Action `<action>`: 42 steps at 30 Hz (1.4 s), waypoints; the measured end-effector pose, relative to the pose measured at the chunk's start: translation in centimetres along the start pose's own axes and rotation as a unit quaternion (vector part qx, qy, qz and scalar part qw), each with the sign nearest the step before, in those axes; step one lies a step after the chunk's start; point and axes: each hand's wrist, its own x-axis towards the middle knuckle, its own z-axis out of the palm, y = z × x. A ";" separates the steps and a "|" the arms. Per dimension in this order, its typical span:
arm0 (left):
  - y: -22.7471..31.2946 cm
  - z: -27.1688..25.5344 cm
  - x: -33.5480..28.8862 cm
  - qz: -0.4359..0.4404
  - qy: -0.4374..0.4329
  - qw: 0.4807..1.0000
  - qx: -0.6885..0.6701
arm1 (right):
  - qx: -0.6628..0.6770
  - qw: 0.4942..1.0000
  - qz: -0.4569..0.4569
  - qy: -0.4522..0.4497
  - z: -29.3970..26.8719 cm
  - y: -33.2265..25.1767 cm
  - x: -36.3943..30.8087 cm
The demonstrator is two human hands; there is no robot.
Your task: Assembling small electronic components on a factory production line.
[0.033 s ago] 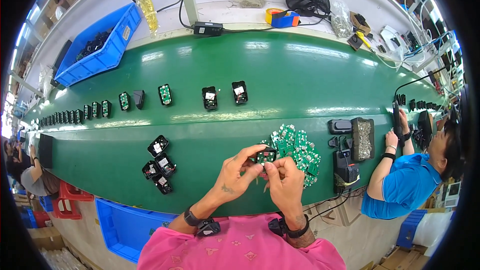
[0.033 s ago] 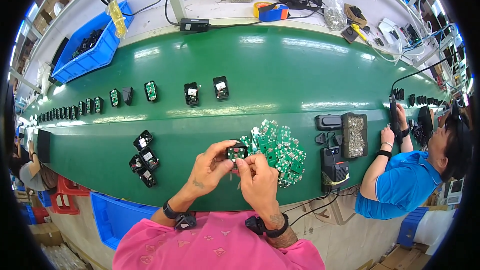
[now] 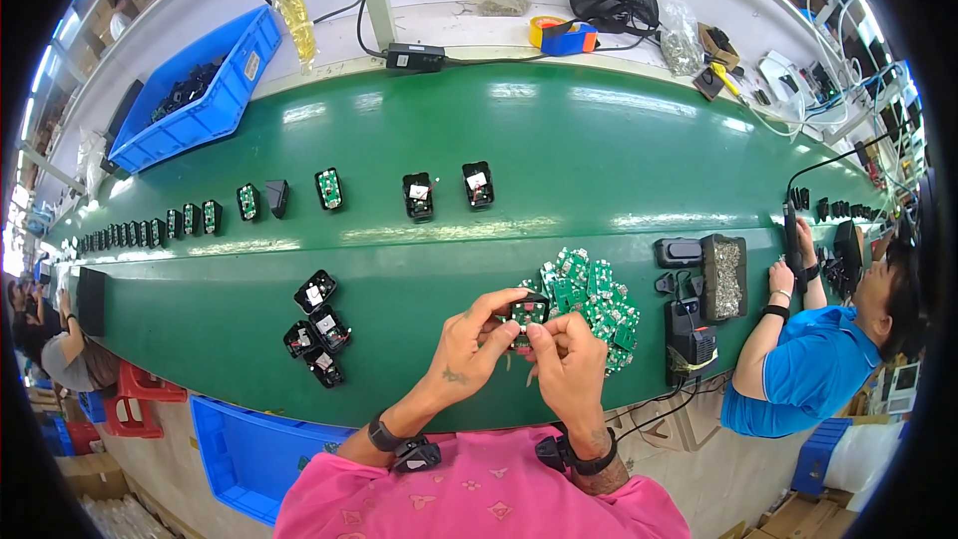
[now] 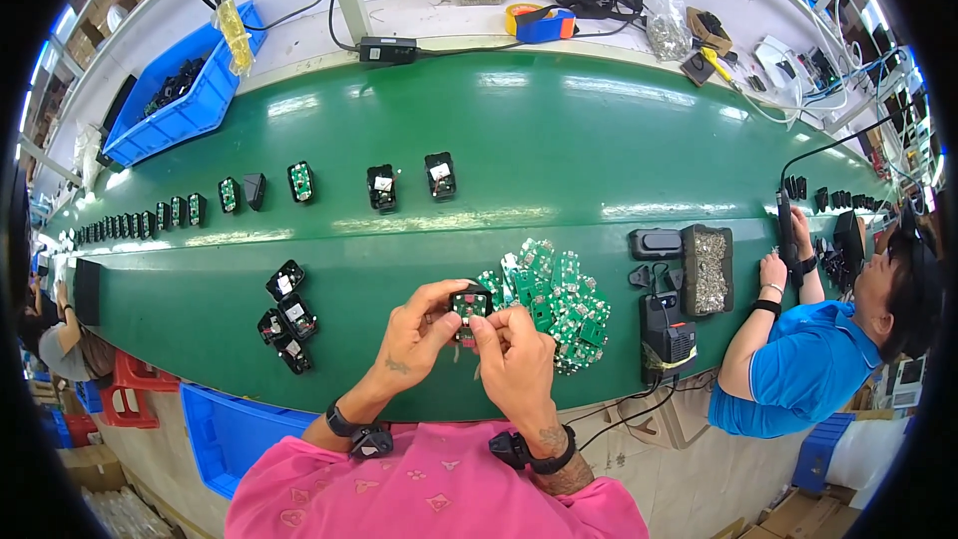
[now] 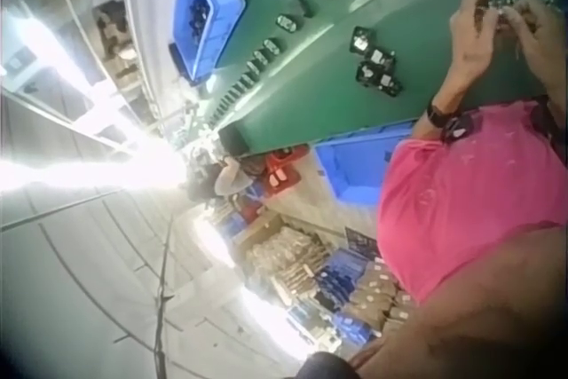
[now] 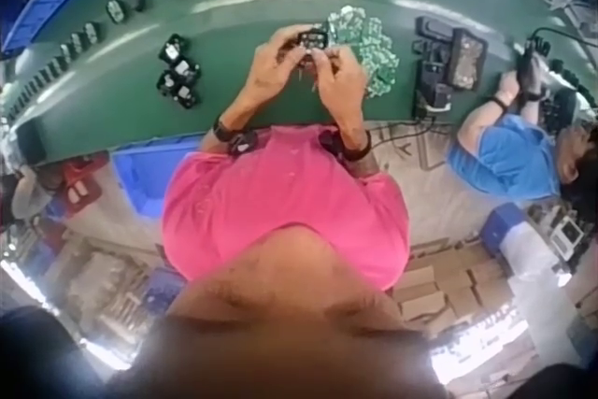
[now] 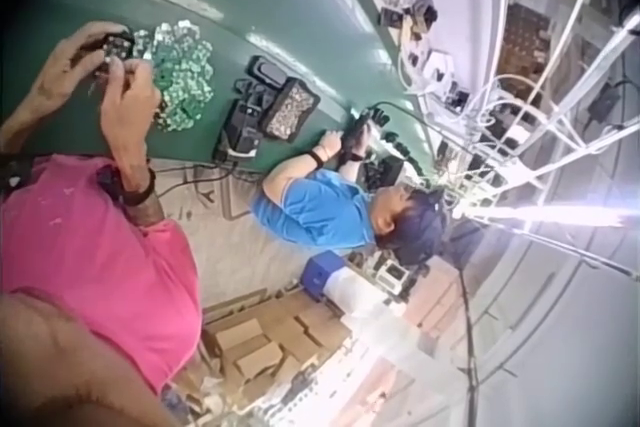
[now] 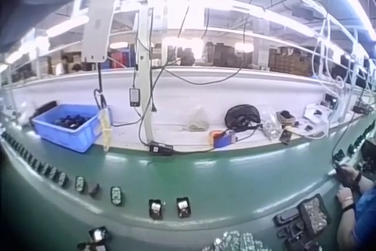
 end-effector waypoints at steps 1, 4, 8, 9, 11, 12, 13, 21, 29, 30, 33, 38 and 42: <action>-0.1 0.2 -0.1 0.000 0.000 1.000 0.000 | 0.017 1.000 0.011 -0.007 0.1 0.1 0.0; -0.7 0.9 -0.1 -0.014 0.047 0.999 0.007 | -0.013 0.999 0.035 -0.027 -0.1 0.5 0.1; -0.6 1.3 0.3 0.033 0.090 0.995 -0.005 | -0.064 0.997 0.033 -0.018 -0.2 -0.3 0.4; -0.4 1.3 0.4 0.036 0.089 0.995 0.007 | -0.029 0.999 -0.004 -0.016 0.0 -0.1 0.5; -0.2 1.0 0.4 0.029 0.068 0.997 0.032 | 0.006 0.999 -0.040 -0.014 0.0 -0.1 0.6; -0.1 0.8 0.4 0.023 0.047 0.997 0.057 | -0.035 0.996 -0.073 -0.039 -0.2 -0.3 0.8; -0.1 0.7 0.3 0.022 0.047 0.997 0.057 | -0.076 0.989 -0.106 -0.063 -0.3 -0.4 0.9; -0.9 0.8 -0.4 0.202 0.073 0.952 0.218 | -0.048 0.990 -0.099 -0.093 -0.4 0.0 0.4; -1.8 0.6 0.0 0.263 0.092 0.931 0.234 | -0.078 0.966 -0.246 -0.021 0.7 1.5 1.2; -1.9 0.5 0.0 0.261 0.096 0.932 0.232 | -0.075 0.960 -0.270 -0.007 0.9 1.8 1.1; -1.4 0.9 0.3 0.349 0.115 0.896 0.250 | -0.073 0.936 -0.343 0.027 0.9 2.2 1.3; -1.0 0.0 -0.3 0.392 0.095 0.870 0.282 | -0.058 0.912 -0.407 0.016 0.6 1.6 0.6; -1.2 0.2 -0.5 0.436 0.113 0.847 0.282 | -0.025 0.904 -0.427 0.023 1.3 1.1 0.0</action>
